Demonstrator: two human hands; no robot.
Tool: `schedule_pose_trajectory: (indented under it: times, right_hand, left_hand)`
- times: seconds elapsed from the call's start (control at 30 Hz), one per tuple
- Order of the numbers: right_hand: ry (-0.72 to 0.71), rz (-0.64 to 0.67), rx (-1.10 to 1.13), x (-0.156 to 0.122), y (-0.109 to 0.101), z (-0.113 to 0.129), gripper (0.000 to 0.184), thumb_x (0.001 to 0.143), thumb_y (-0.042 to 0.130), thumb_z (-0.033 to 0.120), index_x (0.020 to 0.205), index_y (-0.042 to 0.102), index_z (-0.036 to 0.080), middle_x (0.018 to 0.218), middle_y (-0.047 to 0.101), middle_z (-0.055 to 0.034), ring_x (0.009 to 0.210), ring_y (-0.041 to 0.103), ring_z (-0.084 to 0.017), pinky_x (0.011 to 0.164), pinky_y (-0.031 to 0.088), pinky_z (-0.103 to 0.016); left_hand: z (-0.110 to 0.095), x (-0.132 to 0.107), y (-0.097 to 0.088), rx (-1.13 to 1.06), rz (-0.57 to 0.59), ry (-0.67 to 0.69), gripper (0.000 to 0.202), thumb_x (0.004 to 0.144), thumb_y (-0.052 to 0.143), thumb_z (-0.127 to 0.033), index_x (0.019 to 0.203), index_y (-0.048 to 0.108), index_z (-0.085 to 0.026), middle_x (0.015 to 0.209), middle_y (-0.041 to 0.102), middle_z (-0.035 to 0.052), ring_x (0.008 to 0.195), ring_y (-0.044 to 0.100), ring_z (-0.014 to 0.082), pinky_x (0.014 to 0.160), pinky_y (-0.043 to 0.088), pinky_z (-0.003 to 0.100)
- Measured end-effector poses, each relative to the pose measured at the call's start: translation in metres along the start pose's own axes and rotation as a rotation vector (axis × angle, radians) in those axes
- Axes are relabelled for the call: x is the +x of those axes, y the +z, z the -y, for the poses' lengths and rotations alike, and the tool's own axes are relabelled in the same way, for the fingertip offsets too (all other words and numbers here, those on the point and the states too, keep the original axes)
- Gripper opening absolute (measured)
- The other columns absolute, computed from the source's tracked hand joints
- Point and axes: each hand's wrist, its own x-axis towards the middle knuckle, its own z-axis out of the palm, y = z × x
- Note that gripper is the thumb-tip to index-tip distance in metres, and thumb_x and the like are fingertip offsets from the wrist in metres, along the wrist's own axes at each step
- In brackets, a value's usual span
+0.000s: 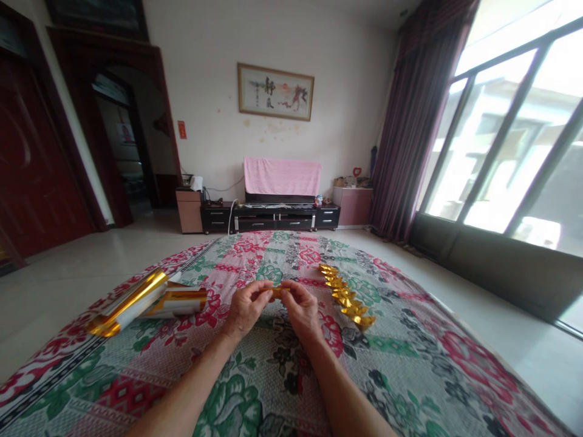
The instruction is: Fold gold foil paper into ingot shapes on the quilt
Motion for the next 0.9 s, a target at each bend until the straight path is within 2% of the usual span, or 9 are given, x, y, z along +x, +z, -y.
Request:
schedule_pose_trajectory:
  times: [0.17, 0.27, 0.4, 0.5, 0.7, 0.9]
  right_hand:
    - [0.030, 0.023, -0.035, 0.0005, -0.0014, 0.0004, 0.021, 0.071, 0.058, 0.029, 0.084, 0.065, 0.015, 0.072, 0.067, -0.0034, 0.062, 0.059, -0.014, 0.058, 0.047, -0.024]
    - [0.009, 0.058, -0.030, 0.0004, -0.0011, 0.0005, 0.019, 0.072, 0.057, 0.029, 0.080, 0.066, 0.015, 0.070, 0.068, -0.0033, 0.063, 0.060, -0.014, 0.059, 0.048, -0.024]
    - [-0.049, 0.035, -0.060, -0.0013, 0.0005, 0.0025, 0.019, 0.074, 0.055, 0.029, 0.080, 0.067, 0.016, 0.070, 0.068, -0.0031, 0.063, 0.060, -0.014, 0.060, 0.048, -0.024]
    - [-0.112, 0.015, -0.159, -0.0031, 0.0006, 0.0031, 0.018, 0.076, 0.054, 0.028, 0.082, 0.068, 0.016, 0.071, 0.067, -0.0030, 0.064, 0.059, -0.014, 0.061, 0.047, -0.024]
    - [-0.192, 0.039, -0.248, -0.0051, -0.0011, 0.0030, 0.018, 0.079, 0.052, 0.028, 0.086, 0.067, 0.019, 0.079, 0.067, -0.0038, 0.070, 0.059, -0.015, 0.065, 0.047, -0.025]
    - [-0.150, 0.040, -0.233, -0.0057, -0.0005, 0.0039, 0.018, 0.078, 0.054, 0.029, 0.086, 0.067, 0.018, 0.078, 0.067, -0.0035, 0.070, 0.061, -0.016, 0.066, 0.047, -0.025]
  left_hand:
    - [0.0033, 0.0001, 0.0001, 0.042, -0.026, 0.093, 0.019, 0.073, 0.058, -0.028, 0.088, 0.066, -0.018, 0.081, 0.070, 0.0042, 0.073, 0.066, 0.0178, 0.069, 0.053, 0.027]
    - [0.0037, 0.0007, 0.0001, 0.022, -0.035, 0.074, 0.020, 0.072, 0.059, -0.029, 0.087, 0.066, -0.018, 0.081, 0.069, 0.0043, 0.073, 0.066, 0.0179, 0.068, 0.052, 0.027]
    - [-0.0002, 0.0012, 0.0006, -0.145, -0.070, -0.046, 0.043, 0.069, 0.062, -0.032, 0.109, 0.057, -0.018, 0.092, 0.067, 0.0044, 0.067, 0.065, 0.0150, 0.058, 0.050, 0.024]
    - [-0.0023, 0.0010, 0.0003, -0.255, -0.076, -0.134, 0.055, 0.068, 0.064, -0.033, 0.119, 0.049, -0.018, 0.094, 0.065, 0.0051, 0.070, 0.064, 0.0149, 0.056, 0.048, 0.022]
    - [-0.0001, 0.0012, -0.0020, -0.296, -0.052, -0.187, 0.044, 0.067, 0.065, -0.036, 0.105, 0.058, -0.014, 0.086, 0.067, 0.0055, 0.074, 0.064, 0.0167, 0.058, 0.048, 0.022]
    - [0.0010, 0.0026, -0.0035, -0.233, -0.054, -0.148, 0.034, 0.067, 0.065, -0.036, 0.093, 0.062, -0.014, 0.078, 0.067, 0.0042, 0.069, 0.064, 0.0160, 0.058, 0.047, 0.023]
